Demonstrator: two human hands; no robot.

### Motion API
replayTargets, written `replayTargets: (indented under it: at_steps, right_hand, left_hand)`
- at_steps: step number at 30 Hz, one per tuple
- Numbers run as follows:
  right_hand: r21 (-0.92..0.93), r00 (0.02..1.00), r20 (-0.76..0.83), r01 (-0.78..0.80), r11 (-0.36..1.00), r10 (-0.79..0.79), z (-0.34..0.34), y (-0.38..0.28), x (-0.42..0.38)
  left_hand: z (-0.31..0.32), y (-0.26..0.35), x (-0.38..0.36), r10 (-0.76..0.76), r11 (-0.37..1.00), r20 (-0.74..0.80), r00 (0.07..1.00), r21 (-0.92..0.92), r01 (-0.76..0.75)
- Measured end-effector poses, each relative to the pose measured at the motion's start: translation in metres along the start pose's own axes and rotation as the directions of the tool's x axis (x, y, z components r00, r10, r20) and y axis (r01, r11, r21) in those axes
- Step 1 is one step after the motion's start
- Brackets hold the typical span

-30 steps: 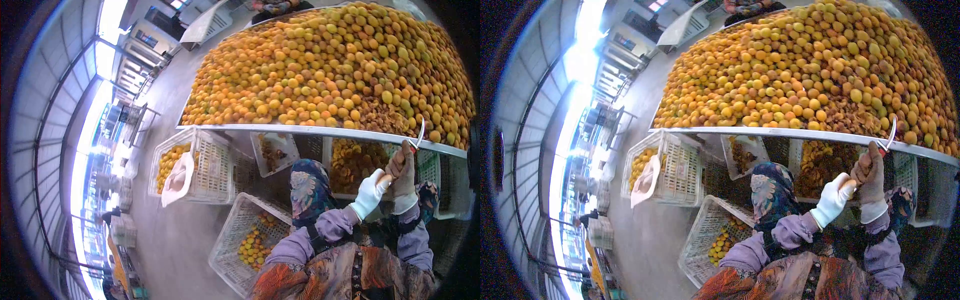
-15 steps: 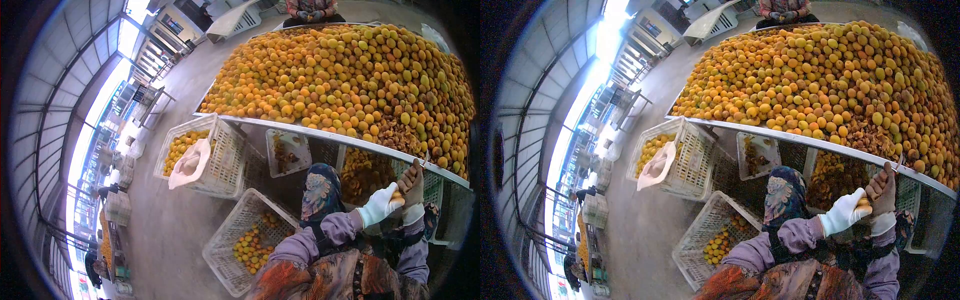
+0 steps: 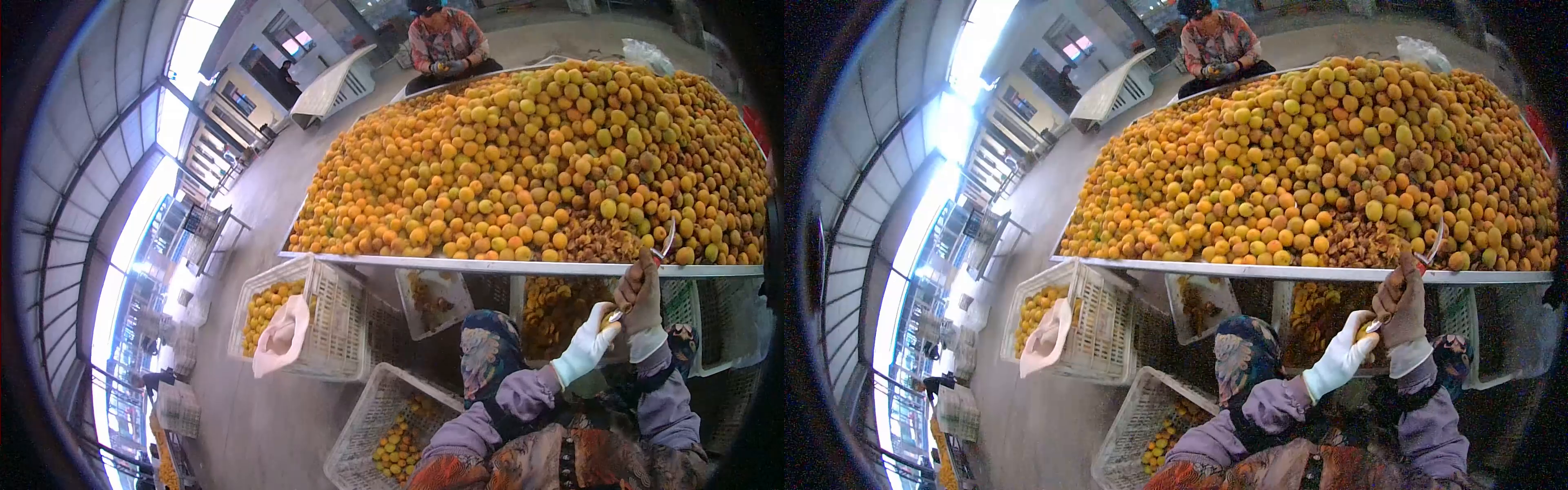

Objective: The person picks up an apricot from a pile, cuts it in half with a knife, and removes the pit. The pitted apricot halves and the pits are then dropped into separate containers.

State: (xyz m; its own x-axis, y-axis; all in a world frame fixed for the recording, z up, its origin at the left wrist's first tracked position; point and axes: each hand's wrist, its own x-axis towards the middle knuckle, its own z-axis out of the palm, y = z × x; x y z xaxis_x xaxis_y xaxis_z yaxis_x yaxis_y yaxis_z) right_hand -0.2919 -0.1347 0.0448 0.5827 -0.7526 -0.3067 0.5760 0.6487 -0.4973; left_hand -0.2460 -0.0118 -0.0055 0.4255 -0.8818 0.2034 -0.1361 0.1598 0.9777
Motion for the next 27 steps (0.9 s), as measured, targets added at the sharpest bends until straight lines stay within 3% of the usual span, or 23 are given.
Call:
replayTargets:
  at_steps: [1, 2, 4, 6, 7, 8, 10, 11, 17, 21, 22, 24, 26, 27]
  right_hand:
    - [-0.058, 0.994, 0.114, 0.005, 0.998, 0.002, -0.007, 0.0, 0.001]
    - [-0.114, 0.975, 0.221, 0.016, 0.993, 0.01, -0.012, 0.001, 0.003]
    - [-0.114, 0.97, 0.235, 0.088, 0.99, -0.059, -0.017, 0.002, 0.003]
    - [-0.162, 0.938, 0.342, 0.119, 0.98, -0.058, -0.019, -0.002, 0.003]
    - [-0.19, 0.972, 0.224, 0.117, 0.975, -0.073, -0.013, -0.002, -0.003]
    - [-0.188, 0.973, 0.217, 0.125, 0.974, -0.083, -0.009, -0.003, -0.007]
    - [-0.185, 0.958, 0.239, 0.203, 0.962, -0.157, -0.006, -0.009, -0.01]
    - [-0.172, 0.955, 0.286, 0.134, 0.976, -0.08, -0.018, -0.014, -0.004]
    - [-0.185, 0.967, 0.205, 0.192, 0.964, -0.153, -0.02, -0.015, -0.006]
    - [-0.277, 0.976, 0.198, 0.147, 0.95, -0.093, -0.02, -0.013, -0.018]
    - [-0.307, 0.979, 0.195, 0.111, 0.945, -0.052, -0.021, -0.011, -0.021]
    - [-0.288, 0.982, 0.184, 0.099, 0.952, -0.046, -0.03, -0.004, -0.015]
    - [-0.141, 0.989, 0.13, -0.054, 0.989, 0.073, -0.031, -0.004, -0.015]
    - [-0.112, 0.992, 0.06, -0.104, 0.988, 0.111, -0.032, -0.002, -0.014]
  left_hand:
    - [-0.001, 0.003, 0.0, -0.16, 0.971, 0.05, 0.986, -0.171, 0.167]
    - [-0.001, 0.002, 0.002, -0.159, 0.972, 0.059, 0.986, -0.166, 0.166]
    - [0.001, -0.003, 0.0, -0.216, 0.922, 0.09, 0.972, -0.309, 0.234]
    - [0.002, -0.007, 0.001, -0.192, 0.923, 0.116, 0.975, -0.317, 0.219]
    - [0.003, -0.006, 0.001, -0.248, 0.888, 0.137, 0.959, -0.364, 0.282]
    - [0.005, -0.006, 0.0, -0.304, 0.845, 0.163, 0.939, -0.409, 0.344]
    - [0.006, -0.005, 0.001, -0.277, 0.862, 0.175, 0.945, -0.389, 0.324]
    - [0.006, -0.009, 0.0, -0.26, 0.854, 0.17, 0.951, -0.418, 0.308]
    - [0.01, 0.001, -0.002, -0.313, 0.788, 0.166, 0.935, -0.505, 0.353]
    - [0.011, -0.01, -0.002, -0.292, 0.819, 0.209, 0.933, -0.448, 0.357]
    - [0.011, -0.011, -0.001, -0.276, 0.882, 0.16, 0.948, -0.349, 0.316]
    - [0.011, -0.01, -0.004, -0.258, 0.929, 0.116, 0.959, -0.244, 0.279]
    - [0.01, -0.008, -0.005, -0.176, 0.982, 0.098, 0.979, -0.055, 0.182]
    - [0.007, -0.011, -0.005, -0.2, 0.977, 0.13, 0.971, -0.045, 0.208]
